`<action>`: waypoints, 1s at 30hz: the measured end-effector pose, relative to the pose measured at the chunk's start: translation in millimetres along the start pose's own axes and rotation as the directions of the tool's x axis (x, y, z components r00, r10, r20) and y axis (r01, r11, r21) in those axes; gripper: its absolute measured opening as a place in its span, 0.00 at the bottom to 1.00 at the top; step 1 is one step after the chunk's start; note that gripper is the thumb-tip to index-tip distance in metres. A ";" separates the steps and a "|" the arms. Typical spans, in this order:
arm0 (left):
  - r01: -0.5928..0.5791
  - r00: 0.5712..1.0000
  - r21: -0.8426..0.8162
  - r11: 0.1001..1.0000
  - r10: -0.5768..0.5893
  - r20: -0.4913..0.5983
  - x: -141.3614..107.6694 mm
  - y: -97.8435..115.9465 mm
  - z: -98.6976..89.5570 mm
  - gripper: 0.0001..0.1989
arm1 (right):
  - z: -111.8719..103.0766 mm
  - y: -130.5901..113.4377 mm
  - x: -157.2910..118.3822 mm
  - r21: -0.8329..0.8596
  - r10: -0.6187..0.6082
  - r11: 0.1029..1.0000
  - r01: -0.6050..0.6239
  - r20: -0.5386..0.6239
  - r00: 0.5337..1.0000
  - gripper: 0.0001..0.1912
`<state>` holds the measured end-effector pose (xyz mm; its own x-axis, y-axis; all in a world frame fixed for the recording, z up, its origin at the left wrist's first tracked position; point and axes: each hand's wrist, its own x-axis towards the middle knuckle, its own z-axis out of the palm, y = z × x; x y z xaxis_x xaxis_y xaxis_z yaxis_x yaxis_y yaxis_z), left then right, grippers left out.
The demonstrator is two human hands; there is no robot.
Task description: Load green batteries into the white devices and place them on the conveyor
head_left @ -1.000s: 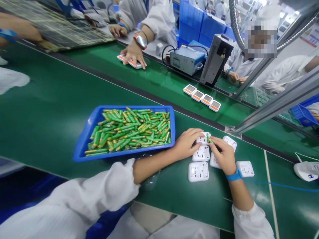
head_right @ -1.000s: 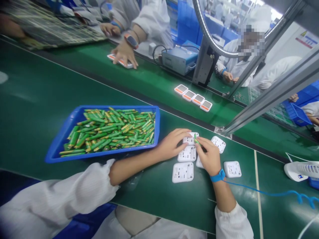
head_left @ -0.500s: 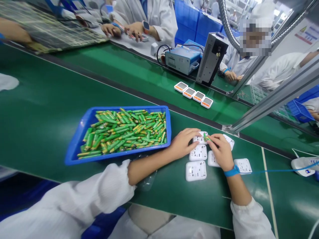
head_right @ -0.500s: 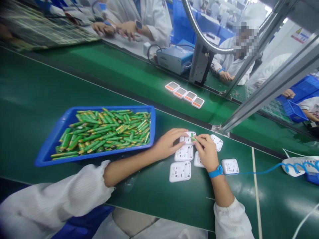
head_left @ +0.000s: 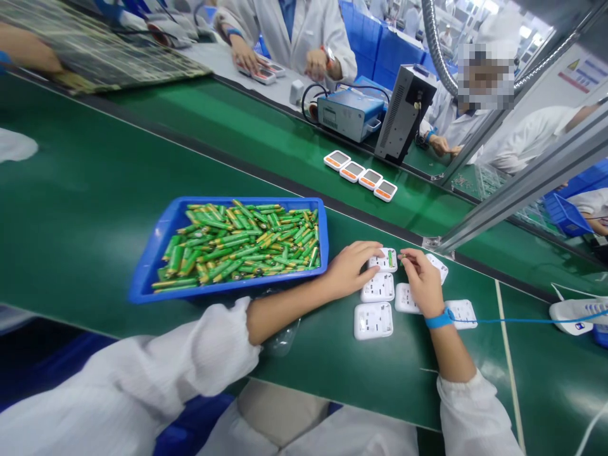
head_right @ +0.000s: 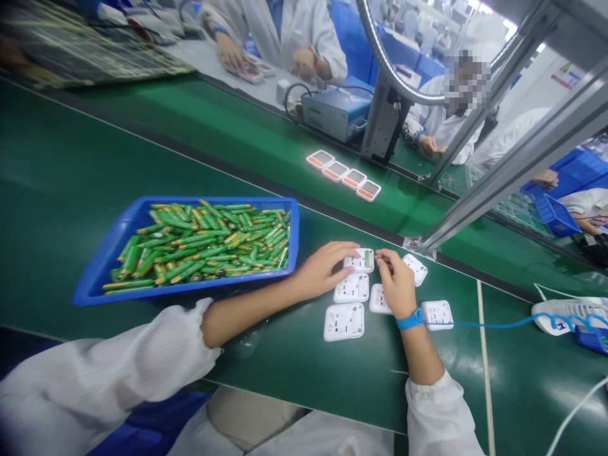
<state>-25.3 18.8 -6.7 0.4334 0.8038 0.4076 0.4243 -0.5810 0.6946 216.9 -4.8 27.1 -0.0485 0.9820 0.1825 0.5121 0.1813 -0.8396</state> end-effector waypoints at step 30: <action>0.070 0.997 -0.039 0.997 -0.070 -0.007 5.0 6.5 2.8 0.10 | -3.8 18.2 0.3 -0.406 -0.272 0.839 0.363 0.264 0.925 0.34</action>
<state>-18.1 18.7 -1.8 0.3965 0.8436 0.3621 0.4220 -0.5178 0.7442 229.5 -1.4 13.8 -0.4107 0.8731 0.2626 0.7598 0.4870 -0.4307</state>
